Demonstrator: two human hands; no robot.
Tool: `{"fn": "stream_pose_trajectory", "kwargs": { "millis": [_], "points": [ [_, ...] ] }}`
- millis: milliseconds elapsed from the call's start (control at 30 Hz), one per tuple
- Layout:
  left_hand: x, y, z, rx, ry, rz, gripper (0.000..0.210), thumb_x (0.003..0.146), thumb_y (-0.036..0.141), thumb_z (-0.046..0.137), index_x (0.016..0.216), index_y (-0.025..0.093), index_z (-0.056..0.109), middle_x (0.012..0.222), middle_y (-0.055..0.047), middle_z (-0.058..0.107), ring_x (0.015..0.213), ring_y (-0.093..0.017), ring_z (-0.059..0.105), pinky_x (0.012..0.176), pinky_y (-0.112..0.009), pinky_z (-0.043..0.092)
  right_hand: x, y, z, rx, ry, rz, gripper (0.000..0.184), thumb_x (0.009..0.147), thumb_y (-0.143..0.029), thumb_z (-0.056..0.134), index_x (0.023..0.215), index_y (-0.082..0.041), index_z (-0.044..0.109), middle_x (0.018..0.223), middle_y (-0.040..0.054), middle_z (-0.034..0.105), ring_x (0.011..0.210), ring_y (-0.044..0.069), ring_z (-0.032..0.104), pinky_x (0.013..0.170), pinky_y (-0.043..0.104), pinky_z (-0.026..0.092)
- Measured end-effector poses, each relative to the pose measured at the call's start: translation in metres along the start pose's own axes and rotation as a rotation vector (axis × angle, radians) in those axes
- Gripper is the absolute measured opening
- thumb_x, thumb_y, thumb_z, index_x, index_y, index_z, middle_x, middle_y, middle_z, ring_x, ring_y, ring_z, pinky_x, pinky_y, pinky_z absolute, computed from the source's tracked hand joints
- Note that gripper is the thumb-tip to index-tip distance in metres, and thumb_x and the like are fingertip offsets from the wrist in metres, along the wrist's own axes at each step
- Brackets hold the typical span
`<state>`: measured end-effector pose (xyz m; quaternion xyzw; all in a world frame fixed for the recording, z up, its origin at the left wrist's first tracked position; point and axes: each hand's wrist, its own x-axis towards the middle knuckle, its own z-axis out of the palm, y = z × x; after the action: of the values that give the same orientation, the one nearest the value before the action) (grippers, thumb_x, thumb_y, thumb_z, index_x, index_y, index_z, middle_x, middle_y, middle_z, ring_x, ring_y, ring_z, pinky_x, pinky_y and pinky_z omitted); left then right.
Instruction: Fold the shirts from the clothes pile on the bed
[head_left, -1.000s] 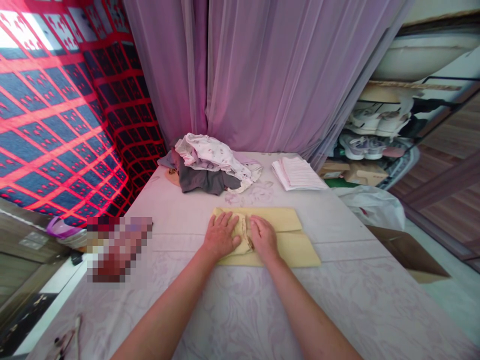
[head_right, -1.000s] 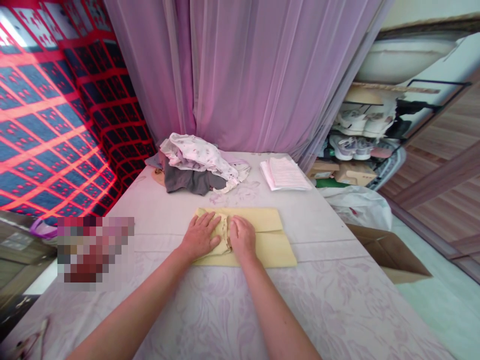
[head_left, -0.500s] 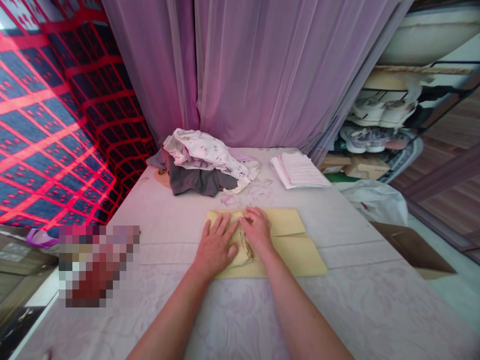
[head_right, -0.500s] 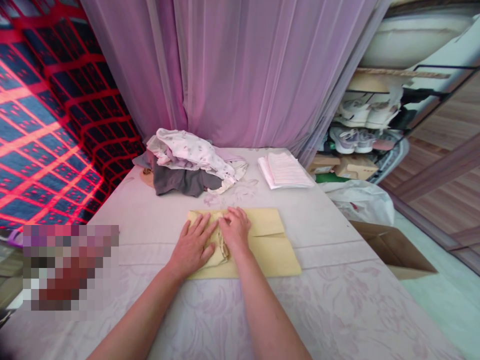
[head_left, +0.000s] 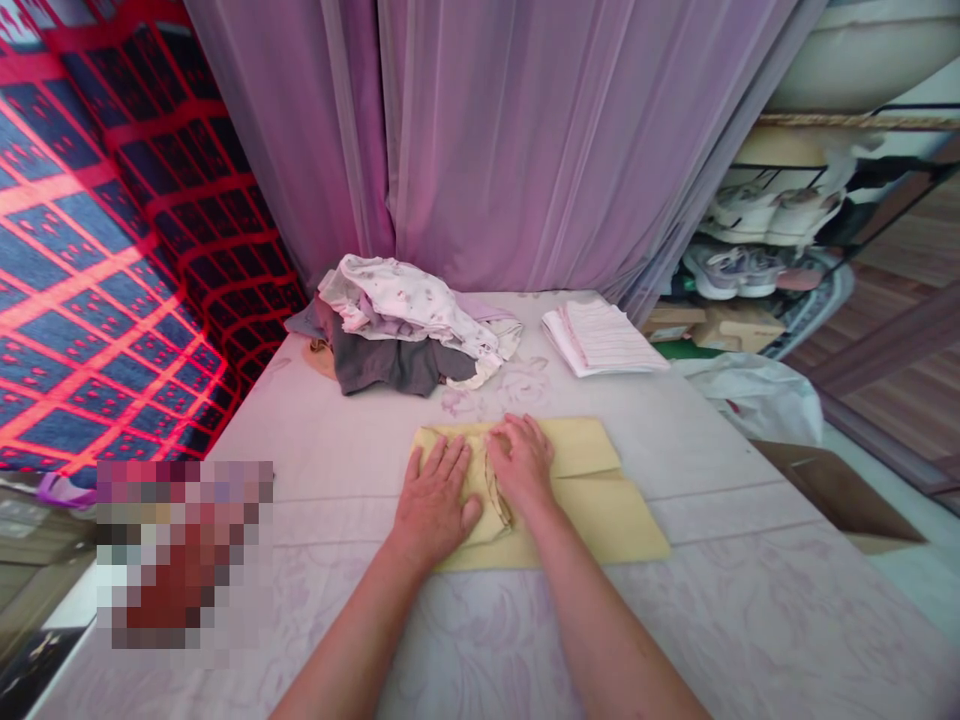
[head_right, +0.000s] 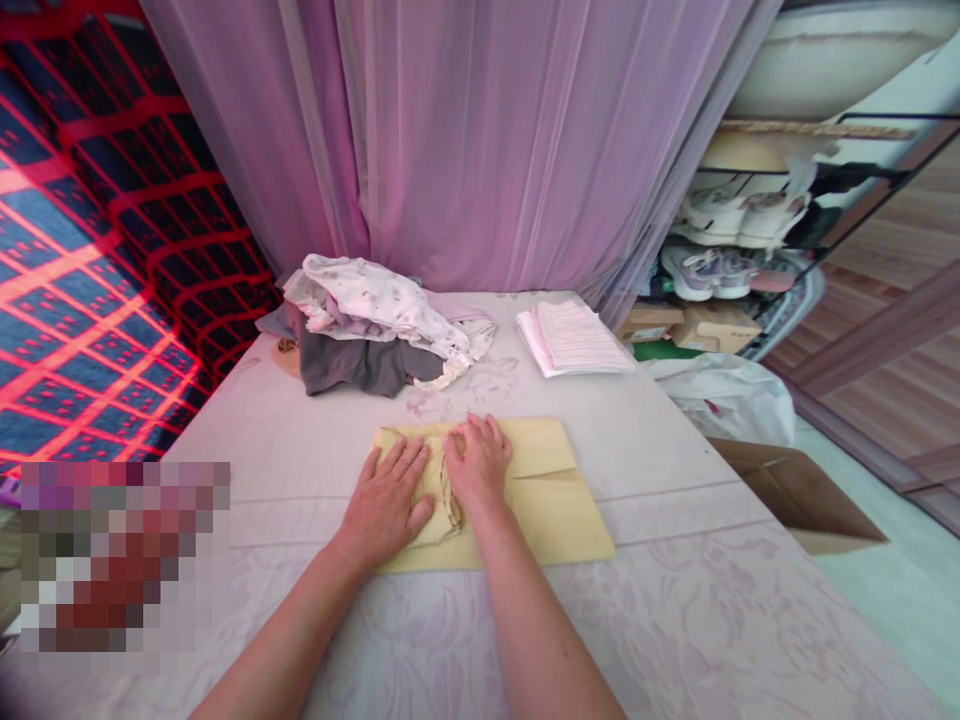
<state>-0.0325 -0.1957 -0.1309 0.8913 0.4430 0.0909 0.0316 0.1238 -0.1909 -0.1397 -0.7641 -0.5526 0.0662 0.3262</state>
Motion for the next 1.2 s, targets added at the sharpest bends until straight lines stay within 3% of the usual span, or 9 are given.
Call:
{"fn": "stream_pose_trajectory", "kwargs": {
  "millis": [367, 500, 600, 700, 800, 933, 1067, 1133, 1200],
  "points": [
    [0.001, -0.001, -0.001, -0.021, -0.035, 0.009, 0.058, 0.086, 0.046, 0.047, 0.141, 0.029, 0.039, 0.151, -0.005, 0.034, 0.138, -0.029, 0.03, 0.112, -0.054, 0.019, 0.003, -0.001, 0.007, -0.082, -0.023, 0.013, 0.018, 0.084, -0.035, 0.054, 0.095, -0.023, 0.062, 0.128, 0.0077, 0.056, 0.129, 0.026, 0.035, 0.104, 0.048, 0.02],
    [0.0, -0.002, 0.001, -0.021, -0.008, 0.011, 0.057, 0.086, 0.05, 0.046, 0.139, 0.028, 0.042, 0.151, -0.005, 0.034, 0.138, -0.029, 0.029, 0.112, -0.054, 0.018, -0.002, 0.003, -0.012, 0.003, 0.008, -0.09, 0.016, 0.084, -0.025, 0.049, 0.091, -0.023, 0.063, 0.12, 0.0072, 0.061, 0.122, 0.023, 0.043, 0.104, 0.043, 0.028],
    [0.0, -0.001, 0.001, -0.028, 0.002, 0.004, 0.057, 0.086, 0.051, 0.046, 0.138, 0.028, 0.043, 0.15, -0.005, 0.035, 0.138, -0.029, 0.03, 0.113, -0.053, 0.019, -0.026, 0.009, -0.036, 0.077, 0.029, -0.171, 0.019, 0.083, -0.021, 0.045, 0.086, -0.022, 0.064, 0.104, 0.0065, 0.066, 0.101, 0.02, 0.056, 0.092, 0.034, 0.041],
    [0.0, -0.002, 0.0, -0.041, 0.006, 0.008, 0.056, 0.087, 0.051, 0.044, 0.138, 0.028, 0.043, 0.15, -0.006, 0.035, 0.138, -0.028, 0.029, 0.113, -0.053, 0.018, -0.058, 0.016, -0.056, 0.128, -0.087, -0.138, 0.021, 0.084, -0.023, 0.046, 0.091, -0.023, 0.065, 0.091, 0.0035, 0.067, 0.077, 0.016, 0.06, 0.073, 0.027, 0.048],
    [-0.001, -0.003, 0.0, -0.054, 0.024, 0.025, 0.055, 0.087, 0.05, 0.045, 0.138, 0.029, 0.044, 0.151, -0.007, 0.033, 0.138, -0.028, 0.029, 0.112, -0.052, 0.019, -0.078, 0.02, -0.063, 0.144, -0.213, -0.254, 0.031, 0.079, -0.016, 0.049, 0.103, -0.026, 0.066, 0.099, 0.0031, 0.066, 0.091, 0.017, 0.06, 0.083, 0.028, 0.048],
    [-0.003, -0.006, -0.004, -0.12, 0.047, 0.033, 0.049, 0.085, 0.045, 0.05, 0.132, 0.03, 0.05, 0.152, -0.009, 0.03, 0.139, -0.028, 0.027, 0.111, -0.052, 0.02, -0.077, 0.022, -0.06, 0.112, -0.279, -0.392, 0.045, 0.077, -0.009, 0.047, 0.113, -0.029, 0.065, 0.106, 0.0027, 0.064, 0.099, 0.016, 0.058, 0.088, 0.029, 0.047],
    [-0.004, -0.007, -0.017, -0.224, 0.087, 0.039, 0.034, 0.085, 0.037, 0.052, 0.116, 0.026, 0.059, 0.151, -0.009, 0.032, 0.137, -0.026, 0.029, 0.111, -0.051, 0.02, -0.073, 0.021, -0.054, 0.088, -0.217, -0.426, 0.032, 0.082, -0.013, 0.049, 0.101, -0.028, 0.07, 0.099, 0.0029, 0.065, 0.094, 0.016, 0.058, 0.084, 0.027, 0.046],
    [-0.004, -0.005, -0.028, -0.257, 0.103, 0.062, 0.025, 0.083, 0.036, 0.054, 0.104, 0.025, 0.061, 0.144, -0.007, 0.042, 0.133, -0.026, 0.036, 0.111, -0.051, 0.02, -0.074, 0.021, -0.052, 0.075, -0.154, -0.412, 0.028, 0.085, -0.015, 0.048, 0.097, -0.027, 0.07, 0.094, 0.0031, 0.066, 0.091, 0.016, 0.058, 0.082, 0.027, 0.046],
    [-0.004, -0.001, -0.039, -0.295, 0.077, 0.124, 0.02, 0.079, 0.037, 0.06, 0.095, 0.024, 0.062, 0.13, -0.006, 0.055, 0.122, -0.024, 0.046, 0.107, -0.046, 0.028, -0.074, 0.02, -0.05, 0.06, -0.089, -0.419, 0.026, 0.085, -0.014, 0.047, 0.093, -0.025, 0.07, 0.092, 0.0039, 0.066, 0.088, 0.016, 0.058, 0.081, 0.028, 0.045]
  ]
}}
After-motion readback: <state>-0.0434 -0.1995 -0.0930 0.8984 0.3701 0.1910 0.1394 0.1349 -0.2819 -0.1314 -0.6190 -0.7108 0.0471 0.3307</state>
